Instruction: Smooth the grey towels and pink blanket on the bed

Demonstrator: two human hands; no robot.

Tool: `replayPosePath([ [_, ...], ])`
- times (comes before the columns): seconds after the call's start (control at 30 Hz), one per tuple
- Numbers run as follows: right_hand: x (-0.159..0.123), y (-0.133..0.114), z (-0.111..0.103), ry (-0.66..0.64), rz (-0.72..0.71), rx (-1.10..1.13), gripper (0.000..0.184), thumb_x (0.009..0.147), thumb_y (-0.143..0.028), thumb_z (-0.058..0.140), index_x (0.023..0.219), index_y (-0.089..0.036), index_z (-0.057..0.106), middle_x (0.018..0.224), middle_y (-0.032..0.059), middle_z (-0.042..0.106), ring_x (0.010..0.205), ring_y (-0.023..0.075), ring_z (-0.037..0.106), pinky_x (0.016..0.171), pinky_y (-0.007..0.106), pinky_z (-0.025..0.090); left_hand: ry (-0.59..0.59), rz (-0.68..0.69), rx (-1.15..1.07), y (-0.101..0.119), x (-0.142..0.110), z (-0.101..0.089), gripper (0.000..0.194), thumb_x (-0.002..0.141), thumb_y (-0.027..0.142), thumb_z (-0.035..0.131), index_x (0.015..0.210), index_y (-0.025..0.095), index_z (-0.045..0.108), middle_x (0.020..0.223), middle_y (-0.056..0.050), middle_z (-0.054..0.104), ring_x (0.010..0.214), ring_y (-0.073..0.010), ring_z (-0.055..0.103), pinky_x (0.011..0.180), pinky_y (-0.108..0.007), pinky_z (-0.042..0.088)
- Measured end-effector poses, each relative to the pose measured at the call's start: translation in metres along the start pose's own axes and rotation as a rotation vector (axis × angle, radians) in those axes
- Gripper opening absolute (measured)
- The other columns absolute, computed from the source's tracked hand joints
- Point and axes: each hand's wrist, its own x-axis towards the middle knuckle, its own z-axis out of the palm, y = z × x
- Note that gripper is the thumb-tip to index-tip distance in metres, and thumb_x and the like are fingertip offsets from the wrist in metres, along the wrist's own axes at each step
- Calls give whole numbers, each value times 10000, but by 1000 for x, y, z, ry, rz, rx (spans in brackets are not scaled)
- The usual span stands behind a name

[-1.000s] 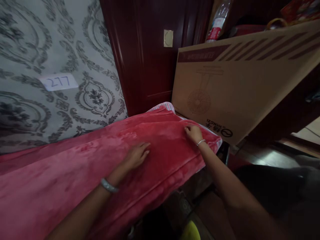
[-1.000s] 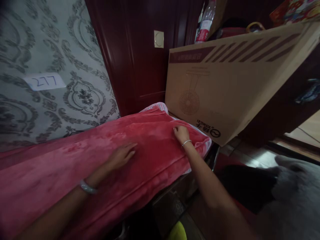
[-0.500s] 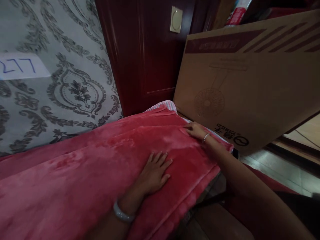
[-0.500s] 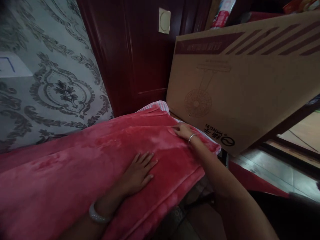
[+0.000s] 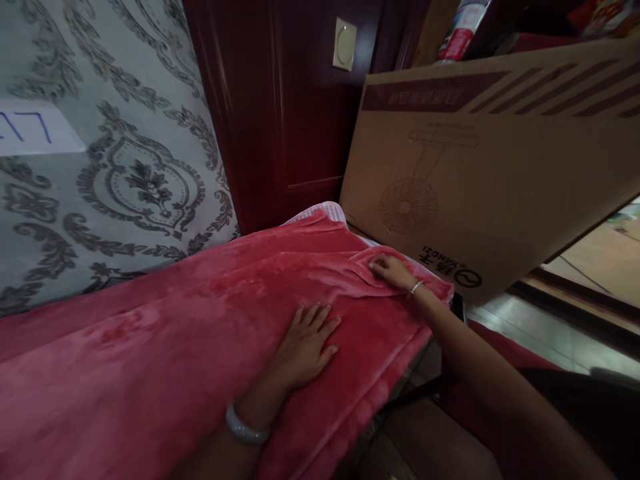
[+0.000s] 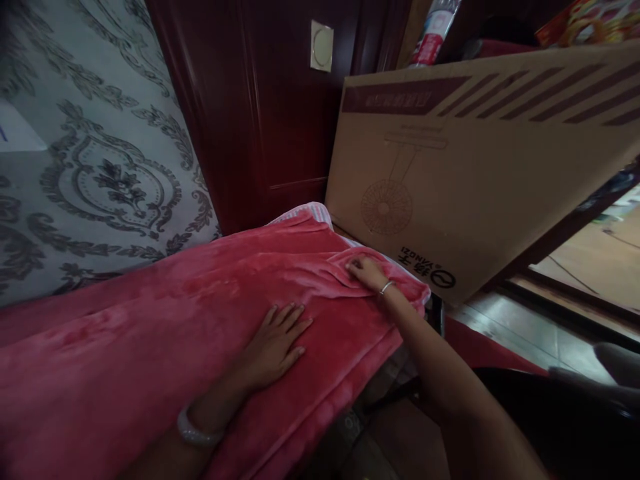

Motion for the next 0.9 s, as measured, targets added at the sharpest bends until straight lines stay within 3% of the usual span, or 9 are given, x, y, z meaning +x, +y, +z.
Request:
replayPosePath([
  [0.13, 19, -25, -12, -120, -46, -184, 223, 860, -305, 650, 1026, -214, 767, 978, 72, 764, 854, 210, 677, 741, 266, 472, -22, -3, -18, 1, 0, -4, 564, 990, 369, 506, 1543, 271, 445, 1659, -95, 348, 1545, -312, 274, 1261, -640, 177],
  [0.23, 24, -40, -9, -173, -191, -161, 307, 854, -257, 620, 1127, -243, 762, 1104, 54, 761, 950, 213, 678, 805, 261, 479, -2, 8, -28, 1, 0, -3, 568, 987, 372, 512, 1543, 276, 444, 1661, -96, 345, 1543, -317, 276, 1260, -648, 170],
  [0.33, 27, -43, -2, -158, -238, -48, 248, 823, -225, 612, 1010, -221, 776, 1016, 55, 771, 887, 200, 671, 784, 252, 485, 7, 12, -37, -1, -1, -2, 575, 982, 365, 519, 1544, 277, 441, 1661, -98, 343, 1542, -322, 275, 1254, -656, 176],
  [0.47, 33, -31, -6, 126, -118, 57, 206, 853, -301, 546, 835, -181, 712, 790, 66, 719, 741, 196, 599, 699, 275, 464, 11, 12, -44, -3, -1, 1, 572, 987, 370, 506, 1548, 279, 435, 1662, -93, 342, 1543, -321, 272, 1252, -658, 182],
  [0.6, 32, -19, -17, 706, 33, 246, 389, 917, -455, 371, 904, -174, 641, 813, 75, 666, 782, 215, 564, 733, 321, 465, 54, 44, -39, -6, -1, 6, 572, 991, 393, 501, 1550, 295, 429, 1659, -81, 352, 1545, -307, 268, 1257, -645, 183],
  [0.67, 23, -15, -18, 824, 12, 400, 431, 854, -575, 445, 903, -188, 629, 823, 58, 653, 798, 217, 563, 761, 335, 474, 65, 46, -32, -7, -1, 8, 573, 991, 401, 501, 1550, 295, 430, 1661, -83, 348, 1544, -307, 269, 1259, -643, 181],
  [0.73, 11, -13, -15, 652, -50, 528, 494, 775, -657, 537, 903, -193, 646, 854, 52, 662, 820, 221, 574, 777, 343, 485, 63, 40, -30, -7, 0, 8, 576, 991, 403, 502, 1552, 295, 427, 1660, -85, 349, 1541, -309, 276, 1258, -647, 179],
  [0.8, -2, -11, -9, 369, -72, 595, 527, 725, -701, 609, 872, -200, 677, 855, 46, 674, 816, 219, 583, 765, 342, 493, 43, 30, -32, -6, 0, 5, 577, 991, 399, 501, 1552, 292, 427, 1654, -88, 361, 1538, -311, 286, 1256, -651, 180],
  [0.9, -14, -6, -3, 74, -60, 526, 510, 712, -721, 659, 741, -212, 685, 751, 29, 654, 743, 197, 556, 693, 328, 488, 1, 6, -32, -2, 0, 0, 585, 985, 386, 511, 1554, 283, 425, 1651, -92, 366, 1542, -310, 280, 1257, -646, 183],
])
